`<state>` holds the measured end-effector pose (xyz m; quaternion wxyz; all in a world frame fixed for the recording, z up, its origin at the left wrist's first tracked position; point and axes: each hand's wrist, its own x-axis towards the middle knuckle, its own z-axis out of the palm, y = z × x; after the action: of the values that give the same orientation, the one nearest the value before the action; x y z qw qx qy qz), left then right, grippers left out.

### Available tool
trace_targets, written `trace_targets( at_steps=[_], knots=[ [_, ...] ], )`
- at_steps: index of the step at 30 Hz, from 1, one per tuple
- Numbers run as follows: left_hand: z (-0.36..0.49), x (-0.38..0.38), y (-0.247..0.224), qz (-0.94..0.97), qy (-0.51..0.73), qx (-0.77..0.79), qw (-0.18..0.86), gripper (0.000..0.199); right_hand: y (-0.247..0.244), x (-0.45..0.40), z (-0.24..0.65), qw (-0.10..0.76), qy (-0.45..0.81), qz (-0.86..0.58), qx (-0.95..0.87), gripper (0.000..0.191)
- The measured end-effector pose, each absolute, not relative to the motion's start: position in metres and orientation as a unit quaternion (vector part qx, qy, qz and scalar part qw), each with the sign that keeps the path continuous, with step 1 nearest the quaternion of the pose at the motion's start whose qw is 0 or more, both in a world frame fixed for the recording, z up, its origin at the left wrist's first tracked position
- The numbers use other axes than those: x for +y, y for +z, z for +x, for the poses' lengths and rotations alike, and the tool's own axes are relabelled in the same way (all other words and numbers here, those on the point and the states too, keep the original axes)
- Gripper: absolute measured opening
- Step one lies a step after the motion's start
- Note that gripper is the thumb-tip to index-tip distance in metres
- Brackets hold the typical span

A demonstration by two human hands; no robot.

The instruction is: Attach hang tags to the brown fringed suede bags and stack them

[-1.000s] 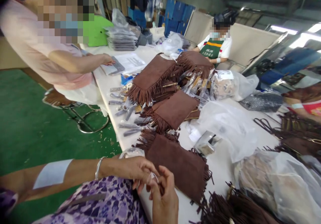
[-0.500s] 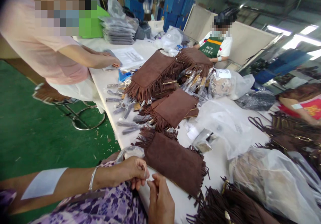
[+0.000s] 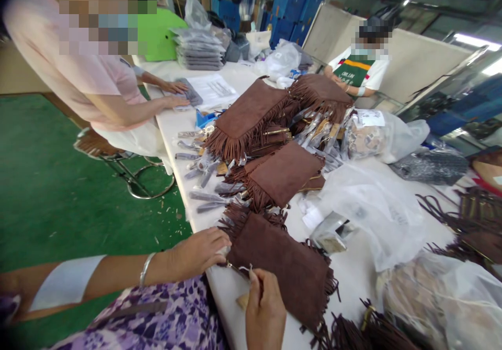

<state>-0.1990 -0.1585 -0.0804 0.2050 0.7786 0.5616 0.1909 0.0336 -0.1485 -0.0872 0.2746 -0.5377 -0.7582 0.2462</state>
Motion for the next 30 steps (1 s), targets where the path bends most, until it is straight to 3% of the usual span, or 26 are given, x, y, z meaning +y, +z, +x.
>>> trace_targets(
  at_steps=[2,9,11,16,20,23,30],
  knots=[
    [-0.199,-0.152,-0.088,0.821,0.137,0.54,0.126,0.028,-0.088,-0.141,0.022,0.28,0.266,-0.557,-0.735,0.029],
    [-0.212,-0.151,-0.106,0.853,0.052,0.518,0.027,0.004,-0.117,-0.128,-0.021,0.256,0.367,-0.558,-0.698,0.031],
    [-0.215,-0.154,-0.107,0.846,0.061,0.528,0.045,0.006,-0.123,-0.126,-0.02,0.255,0.369,-0.559,-0.697,0.032],
    [-0.213,-0.158,-0.11,0.811,0.082,0.559,0.153,0.036,-0.114,-0.127,-0.016,0.27,0.325,-0.59,-0.688,0.03],
    [-0.215,-0.157,-0.106,0.769,0.103,0.569,0.271,0.021,-0.105,-0.136,-0.024,0.299,0.247,-0.591,-0.708,0.031],
    [-0.217,-0.155,-0.097,0.742,0.118,0.577,0.32,0.011,-0.106,-0.146,-0.031,0.265,0.226,-0.543,-0.764,0.033],
    [-0.22,-0.154,-0.088,0.708,0.137,0.597,0.351,0.014,-0.105,-0.159,-0.038,0.163,0.145,-0.512,-0.831,0.034]
  ],
)
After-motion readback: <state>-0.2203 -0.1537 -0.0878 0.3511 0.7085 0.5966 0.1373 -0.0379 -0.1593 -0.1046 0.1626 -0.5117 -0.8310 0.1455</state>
